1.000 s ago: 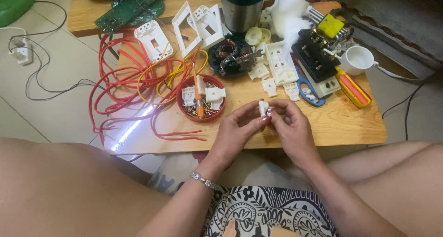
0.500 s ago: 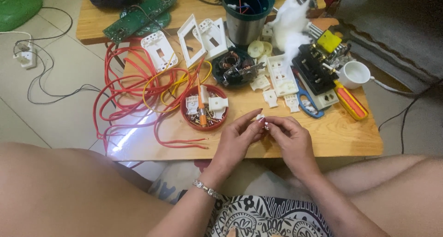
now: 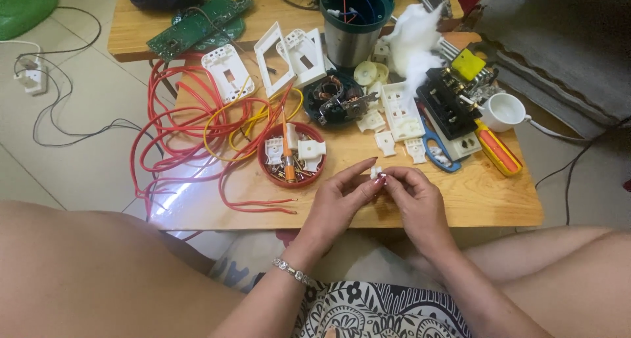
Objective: A person is sitting on the floor attempting to assemble small internal components of an electrical switch, specifically trying to fit a metal contact into a plastic housing.
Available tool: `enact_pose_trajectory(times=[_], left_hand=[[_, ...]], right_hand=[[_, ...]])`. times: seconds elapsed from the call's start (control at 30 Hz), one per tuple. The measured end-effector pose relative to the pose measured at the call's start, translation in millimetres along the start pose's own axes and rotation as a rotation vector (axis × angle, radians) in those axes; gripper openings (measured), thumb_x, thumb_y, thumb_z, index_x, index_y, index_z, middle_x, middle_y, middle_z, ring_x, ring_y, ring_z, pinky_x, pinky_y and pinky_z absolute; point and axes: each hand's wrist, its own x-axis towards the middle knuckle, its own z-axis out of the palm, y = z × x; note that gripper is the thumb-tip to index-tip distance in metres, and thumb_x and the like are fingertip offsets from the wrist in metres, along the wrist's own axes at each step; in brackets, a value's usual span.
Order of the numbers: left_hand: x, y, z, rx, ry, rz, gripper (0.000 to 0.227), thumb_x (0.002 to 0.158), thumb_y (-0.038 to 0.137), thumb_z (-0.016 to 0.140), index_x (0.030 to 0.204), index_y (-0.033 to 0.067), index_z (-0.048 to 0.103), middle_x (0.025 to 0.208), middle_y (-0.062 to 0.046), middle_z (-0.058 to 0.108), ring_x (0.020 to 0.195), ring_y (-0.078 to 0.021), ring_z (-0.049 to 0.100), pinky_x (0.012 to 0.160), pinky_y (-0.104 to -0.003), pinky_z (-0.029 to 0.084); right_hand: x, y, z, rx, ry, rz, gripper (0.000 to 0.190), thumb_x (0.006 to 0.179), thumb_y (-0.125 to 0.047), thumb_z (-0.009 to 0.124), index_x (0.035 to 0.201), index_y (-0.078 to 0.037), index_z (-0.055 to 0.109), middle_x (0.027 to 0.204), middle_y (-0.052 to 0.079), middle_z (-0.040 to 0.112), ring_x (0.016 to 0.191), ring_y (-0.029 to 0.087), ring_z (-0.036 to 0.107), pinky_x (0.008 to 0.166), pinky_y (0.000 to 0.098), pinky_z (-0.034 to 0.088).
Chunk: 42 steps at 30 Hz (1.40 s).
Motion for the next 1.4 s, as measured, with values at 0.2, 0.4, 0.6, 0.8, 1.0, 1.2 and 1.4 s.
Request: enact_pose_trajectory(times=[0.2,0.4,0.6,0.8,1.0,1.2,1.4], left_hand=[[-1.1,1.1,-0.1,0.008,-0.014,0.021,0.058,0.077,0.022,0.077,0.132,0.0147,0.059,0.110,-0.019,0.067,0.099,-0.0224,0.065,0.085,-0.034,0.057],[0.1,-0.1,1.0,0.007,0.012,0.009,0.070,0.076,0.019,0.077,0.140,0.0105,0.048,0.120,-0.023,0.062,0.103,-0.0268,0.064,0.085,-0.035,0.057],[4.9,-11.8,-2.3,-0.007,0.009,0.021,0.061,0.074,0.015,0.080,0.131,0.0051,0.057,0.114,-0.021,0.064,0.099,-0.0265,0.066,0.081,-0.035,0.058],[1.6,-5.9,-0.4,-0.026,0.008,0.001,0.060,0.073,0.018,0.081,0.127,0.0009,0.060,0.108,-0.022,0.066,0.097,-0.0261,0.067,0.081,-0.035,0.059],[-2.0,-1.1,-0.6,-0.004,-0.024,0.015,0.061,0.073,0.020,0.080,0.128,0.0027,0.059,0.110,-0.019,0.067,0.099,-0.0245,0.066,0.083,-0.035,0.057],[4.0,-8.4,-4.3,-0.026,-0.014,0.016,0.059,0.079,0.021,0.076,0.132,0.0053,0.056,0.116,-0.020,0.066,0.102,-0.0268,0.065,0.085,-0.036,0.057],[-0.6,-1.3,-0.3,-0.070,-0.026,0.044,0.062,0.083,0.022,0.071,0.139,0.0084,0.049,0.120,-0.025,0.061,0.108,-0.0281,0.060,0.089,-0.037,0.054]], right_hand=[[2.1,-5.2,2.5,0.062,-0.008,0.058,0.016,0.093,-0.010,0.059,0.103,-0.002,0.068,0.086,0.010,0.065,0.085,0.016,0.062,0.082,0.0332,0.053],[2.1,-1.5,1.3,0.041,-0.024,0.029,0.012,0.091,-0.008,0.062,0.097,-0.001,0.069,0.086,0.011,0.064,0.083,0.015,0.062,0.082,0.0342,0.053],[2.1,-0.3,1.4,0.049,-0.029,0.004,0.013,0.090,-0.007,0.061,0.098,0.000,0.068,0.086,0.011,0.062,0.084,0.015,0.061,0.083,0.0344,0.052],[4.4,4.1,2.5,0.116,-0.022,0.031,0.015,0.093,-0.005,0.057,0.104,0.001,0.066,0.081,0.008,0.062,0.076,0.013,0.063,0.079,0.0301,0.054],[2.6,-4.1,2.7,0.105,-0.009,0.009,0.016,0.092,-0.005,0.058,0.107,0.000,0.063,0.083,0.009,0.064,0.075,0.014,0.065,0.078,0.0299,0.054],[3.1,-5.4,0.9,0.025,-0.042,0.020,0.023,0.090,-0.003,0.059,0.111,-0.001,0.067,0.093,0.013,0.066,0.085,0.017,0.065,0.082,0.0351,0.053],[2.7,-4.6,-0.4,0.036,-0.017,0.062,0.022,0.091,-0.006,0.061,0.111,-0.002,0.069,0.092,0.012,0.066,0.082,0.017,0.063,0.078,0.0310,0.054]])
